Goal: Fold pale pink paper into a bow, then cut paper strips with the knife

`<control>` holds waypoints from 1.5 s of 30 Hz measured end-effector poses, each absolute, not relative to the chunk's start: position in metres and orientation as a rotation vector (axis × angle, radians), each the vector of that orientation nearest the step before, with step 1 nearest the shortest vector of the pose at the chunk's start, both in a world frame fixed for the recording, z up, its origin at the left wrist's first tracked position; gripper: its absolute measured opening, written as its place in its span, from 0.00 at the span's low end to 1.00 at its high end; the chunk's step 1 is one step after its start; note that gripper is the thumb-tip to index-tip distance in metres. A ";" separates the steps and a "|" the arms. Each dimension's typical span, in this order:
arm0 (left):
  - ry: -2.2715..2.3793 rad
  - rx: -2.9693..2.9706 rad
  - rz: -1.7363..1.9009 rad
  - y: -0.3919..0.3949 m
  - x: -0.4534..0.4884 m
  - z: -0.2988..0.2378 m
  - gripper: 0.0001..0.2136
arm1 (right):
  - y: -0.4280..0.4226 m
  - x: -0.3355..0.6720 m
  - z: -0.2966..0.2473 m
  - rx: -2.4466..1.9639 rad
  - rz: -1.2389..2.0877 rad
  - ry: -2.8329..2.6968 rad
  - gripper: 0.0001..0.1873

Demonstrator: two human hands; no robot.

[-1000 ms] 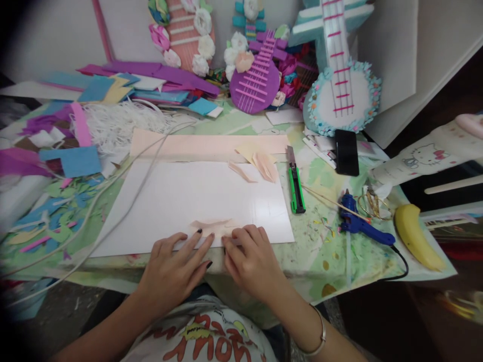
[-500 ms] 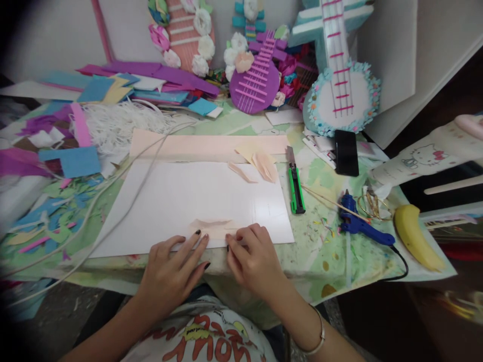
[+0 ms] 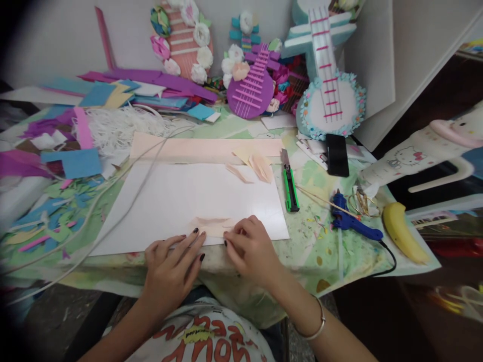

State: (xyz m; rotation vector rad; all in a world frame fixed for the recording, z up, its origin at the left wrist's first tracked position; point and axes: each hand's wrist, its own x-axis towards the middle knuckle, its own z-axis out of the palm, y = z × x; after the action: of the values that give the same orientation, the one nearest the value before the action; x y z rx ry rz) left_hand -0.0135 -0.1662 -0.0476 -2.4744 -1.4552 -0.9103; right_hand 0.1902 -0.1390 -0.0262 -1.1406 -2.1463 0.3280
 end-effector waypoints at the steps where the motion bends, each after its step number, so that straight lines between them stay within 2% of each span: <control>1: -1.448 -2.507 -0.924 -0.164 -0.016 -0.046 0.15 | -0.136 0.192 -0.026 -1.148 0.385 -2.077 0.10; 7: -1.547 -2.635 -1.102 -0.139 -0.028 -0.038 0.12 | -0.105 0.189 -0.024 -1.269 0.454 -2.015 0.20; 10: -1.709 -2.655 -1.236 -0.123 -0.033 -0.031 0.08 | -0.088 0.183 -0.022 -1.311 0.512 -2.084 0.11; 13: -1.955 -2.606 -1.386 -0.099 -0.036 -0.016 0.07 | -0.070 0.180 -0.017 -1.283 0.647 -2.015 0.10; 15: -2.145 -2.631 -1.471 -0.075 -0.034 -0.003 0.10 | -0.054 0.180 -0.013 -1.210 0.822 -1.899 0.08; 18: -2.585 -2.850 -1.587 -0.033 -0.026 0.013 0.22 | -0.026 0.180 -0.005 -1.135 0.998 -1.795 0.04; 22: -2.694 -3.228 -1.455 0.009 -0.018 0.015 0.24 | 0.004 0.182 -0.003 -1.099 0.987 -1.733 0.06; 25: -2.787 -3.288 -1.476 0.019 -0.017 0.008 0.23 | 0.014 0.185 -0.009 -1.071 0.997 -1.663 0.08; 32: -2.686 -3.230 -1.856 0.013 -0.015 -0.001 0.20 | 0.011 0.192 -0.023 -1.031 1.103 -1.612 0.08; 36: -2.619 -3.228 -1.950 0.014 -0.015 -0.005 0.18 | 0.006 0.192 -0.021 -0.996 1.153 -1.571 0.13; 45: -2.433 -3.299 -2.028 0.011 -0.013 -0.005 0.20 | 0.004 0.191 -0.019 -0.993 1.542 -1.365 0.19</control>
State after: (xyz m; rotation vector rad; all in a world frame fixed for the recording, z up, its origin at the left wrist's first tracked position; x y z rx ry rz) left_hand -0.0129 0.0106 -0.0046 -3.2993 -2.4325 -2.0277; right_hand 0.1910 0.0035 -0.0186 -0.9934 -1.3651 1.5417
